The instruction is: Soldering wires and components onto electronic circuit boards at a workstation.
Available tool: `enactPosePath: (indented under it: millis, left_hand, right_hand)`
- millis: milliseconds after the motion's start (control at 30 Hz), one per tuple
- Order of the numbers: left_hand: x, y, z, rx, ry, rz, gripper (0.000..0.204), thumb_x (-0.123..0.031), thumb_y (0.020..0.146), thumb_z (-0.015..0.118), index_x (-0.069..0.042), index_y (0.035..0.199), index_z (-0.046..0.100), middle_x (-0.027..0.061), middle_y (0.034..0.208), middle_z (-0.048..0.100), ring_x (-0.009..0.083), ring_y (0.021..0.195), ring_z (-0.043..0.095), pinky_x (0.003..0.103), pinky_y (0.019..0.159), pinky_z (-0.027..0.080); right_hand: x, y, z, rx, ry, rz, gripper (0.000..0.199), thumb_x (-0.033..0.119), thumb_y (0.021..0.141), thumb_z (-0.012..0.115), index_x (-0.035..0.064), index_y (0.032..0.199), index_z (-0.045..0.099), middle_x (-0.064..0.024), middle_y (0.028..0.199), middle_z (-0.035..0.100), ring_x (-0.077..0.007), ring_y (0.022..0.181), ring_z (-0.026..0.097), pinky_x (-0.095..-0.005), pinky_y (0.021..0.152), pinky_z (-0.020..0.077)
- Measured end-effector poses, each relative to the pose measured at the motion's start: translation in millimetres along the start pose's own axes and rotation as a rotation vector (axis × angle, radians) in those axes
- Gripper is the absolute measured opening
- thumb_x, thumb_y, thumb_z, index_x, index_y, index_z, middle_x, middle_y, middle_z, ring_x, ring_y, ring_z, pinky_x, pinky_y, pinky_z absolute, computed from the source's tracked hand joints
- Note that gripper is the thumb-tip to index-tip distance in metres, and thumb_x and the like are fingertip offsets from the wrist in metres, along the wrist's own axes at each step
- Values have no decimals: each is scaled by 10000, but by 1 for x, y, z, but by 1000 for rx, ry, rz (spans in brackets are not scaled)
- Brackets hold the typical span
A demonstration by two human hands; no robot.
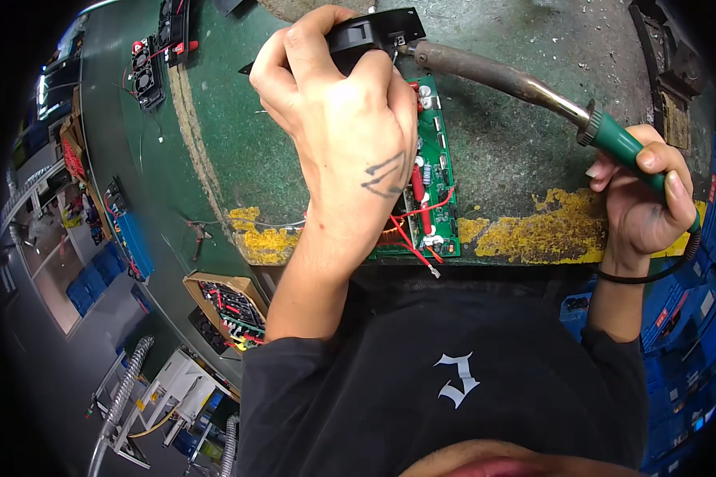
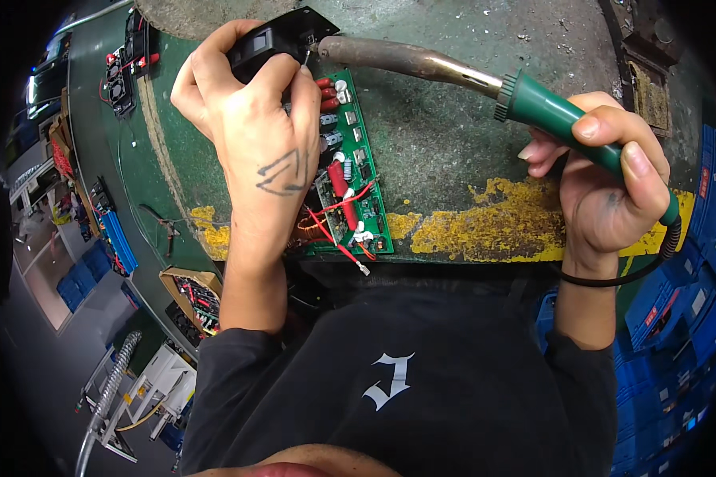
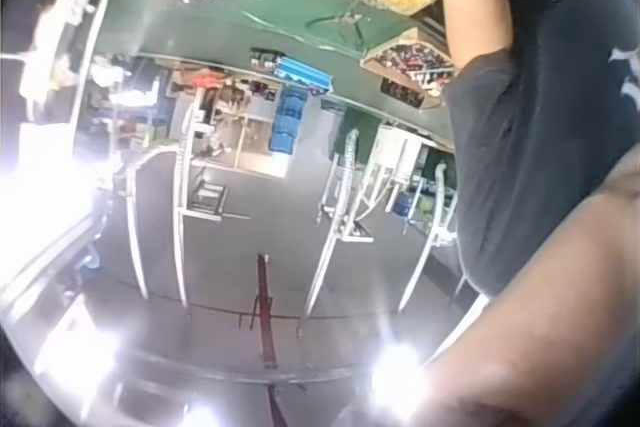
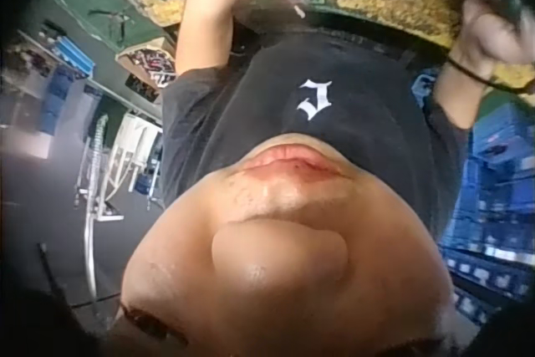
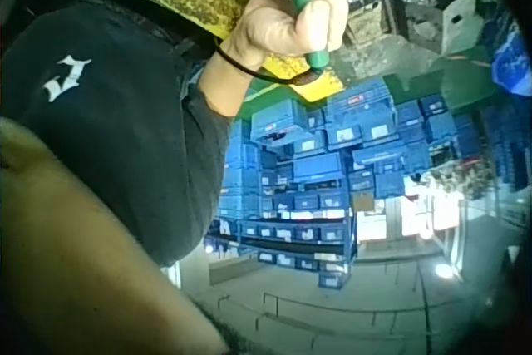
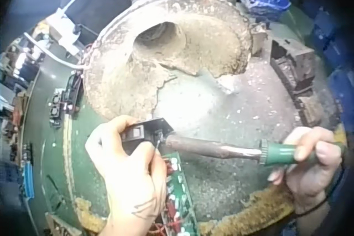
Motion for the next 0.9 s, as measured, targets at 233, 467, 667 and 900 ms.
enactPosePath:
  millis: [233, 467, 667, 900]
  left_hand:
    - [-1, 0, 2, -6, -3, 0, 57, -100, 700, 658, -46, 716, 665, 121, 1129, 533, 324, 1092, 369, 397, 943, 267]
    - [2, -1, 2, -15, 5, -17, 60, -104, 697, 664, -51, 723, 673, 117, 1147, 526, 326, 1101, 361, 392, 944, 270]
    - [1, 0, 2, -13, 5, -13, 53, -98, 694, 667, -52, 719, 677, 123, 1152, 522, 330, 1102, 362, 389, 941, 279]
    - [1, 0, 1, -2, 4, -24, 52, -93, 695, 666, -54, 725, 682, 128, 1152, 521, 334, 1106, 361, 393, 940, 283]
  right_hand:
    - [-3, 1, -2, -4, 26, 18, 391, 256, 873, 319, -25, 942, 581, -250, 833, 580, -274, 599, 601, -318, 514, 504]
    - [-5, 2, -3, -23, 79, 46, 400, 264, 876, 322, -31, 958, 579, -260, 833, 578, -279, 610, 608, -317, 515, 515]
    - [-3, 2, -4, -25, 58, 43, 408, 270, 879, 324, -40, 964, 575, -273, 848, 580, -283, 615, 615, -316, 523, 525]
    - [-2, 1, -4, -38, 51, 39, 411, 273, 878, 323, -37, 970, 577, -273, 848, 581, -285, 615, 615, -315, 527, 526]
Point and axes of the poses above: each hand's wrist, its own y-axis towards the middle knuckle, its own z-axis out of the palm, x = y × z, the point moved 7 cm from there along y, towards the middle knuckle
